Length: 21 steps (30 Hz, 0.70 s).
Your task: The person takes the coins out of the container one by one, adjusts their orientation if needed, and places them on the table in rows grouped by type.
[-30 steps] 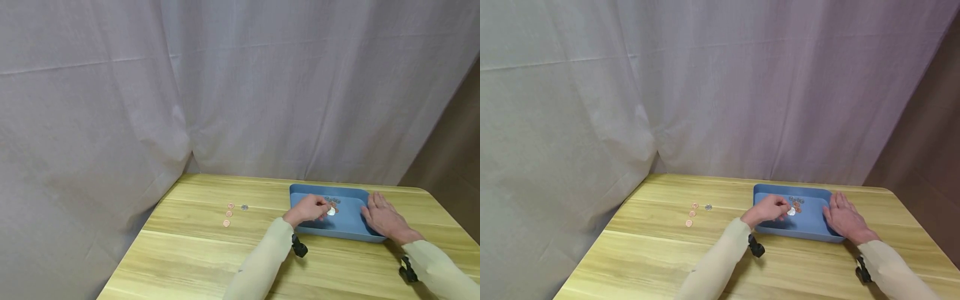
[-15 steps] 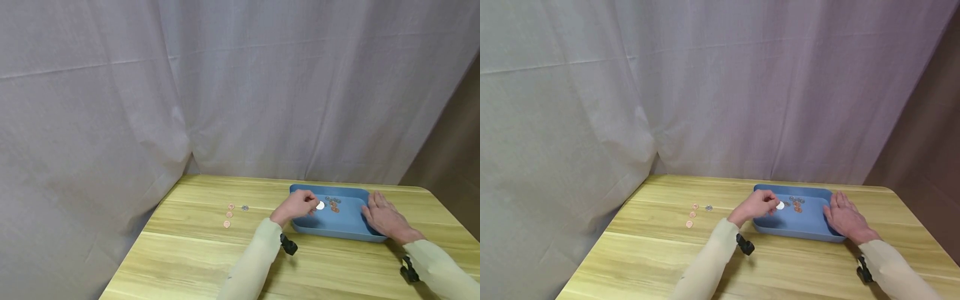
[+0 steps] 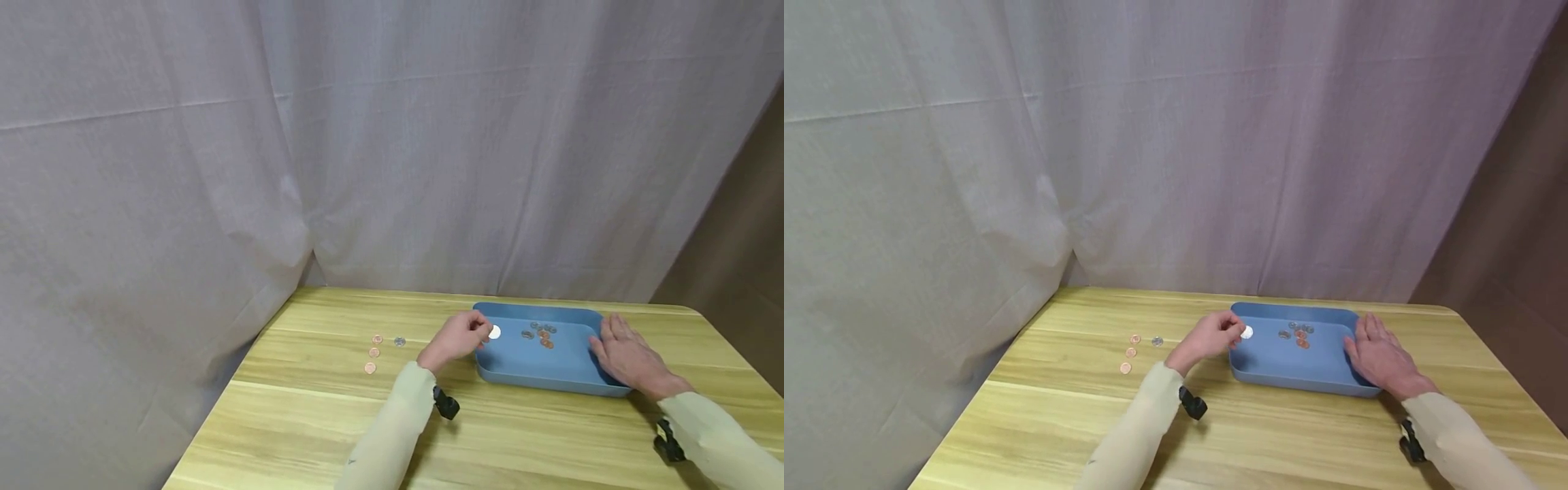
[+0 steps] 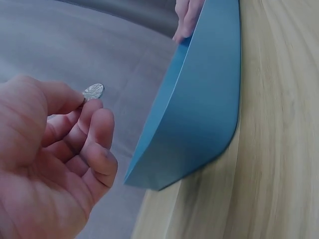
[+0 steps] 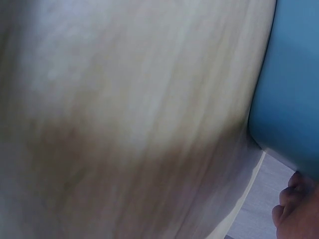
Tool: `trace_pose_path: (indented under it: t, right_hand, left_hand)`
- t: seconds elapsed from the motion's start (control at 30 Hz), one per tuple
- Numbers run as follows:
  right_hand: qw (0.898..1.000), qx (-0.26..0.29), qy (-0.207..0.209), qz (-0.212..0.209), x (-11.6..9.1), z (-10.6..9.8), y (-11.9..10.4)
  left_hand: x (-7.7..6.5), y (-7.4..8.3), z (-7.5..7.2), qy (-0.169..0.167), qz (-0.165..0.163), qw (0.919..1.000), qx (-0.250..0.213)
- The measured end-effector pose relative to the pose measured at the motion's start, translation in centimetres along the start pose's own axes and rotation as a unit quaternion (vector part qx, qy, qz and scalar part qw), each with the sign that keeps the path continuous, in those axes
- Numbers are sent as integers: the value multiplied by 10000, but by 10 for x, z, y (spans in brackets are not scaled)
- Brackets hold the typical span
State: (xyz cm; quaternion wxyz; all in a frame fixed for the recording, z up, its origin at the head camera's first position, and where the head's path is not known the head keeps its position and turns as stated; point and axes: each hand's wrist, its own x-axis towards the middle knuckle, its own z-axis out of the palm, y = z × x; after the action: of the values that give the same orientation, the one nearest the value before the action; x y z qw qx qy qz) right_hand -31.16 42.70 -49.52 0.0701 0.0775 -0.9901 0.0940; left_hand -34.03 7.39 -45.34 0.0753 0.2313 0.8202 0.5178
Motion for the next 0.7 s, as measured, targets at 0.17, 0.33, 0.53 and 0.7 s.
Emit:
trace_pose_path:
  t: [0.17, 0.33, 0.53, 0.7]
  right_hand:
    - [10000, -42, -41, 41, 0, -1, -1]
    - [10000, -74, -26, 57, -1, -2, -1]
    - [10000, -88, -28, 32, 0, -1, -1]
    - [10000, -61, -14, 18, 0, -1, -1]
  left_hand:
    - [-3, -7, -9, 17, 28, 10000, 43]
    - [-6, -13, -19, 14, -8, 9997, 257]
    - [-14, -20, -33, -44, -147, 9990, 430]
    - [-21, -26, -44, -52, -238, 9982, 551]
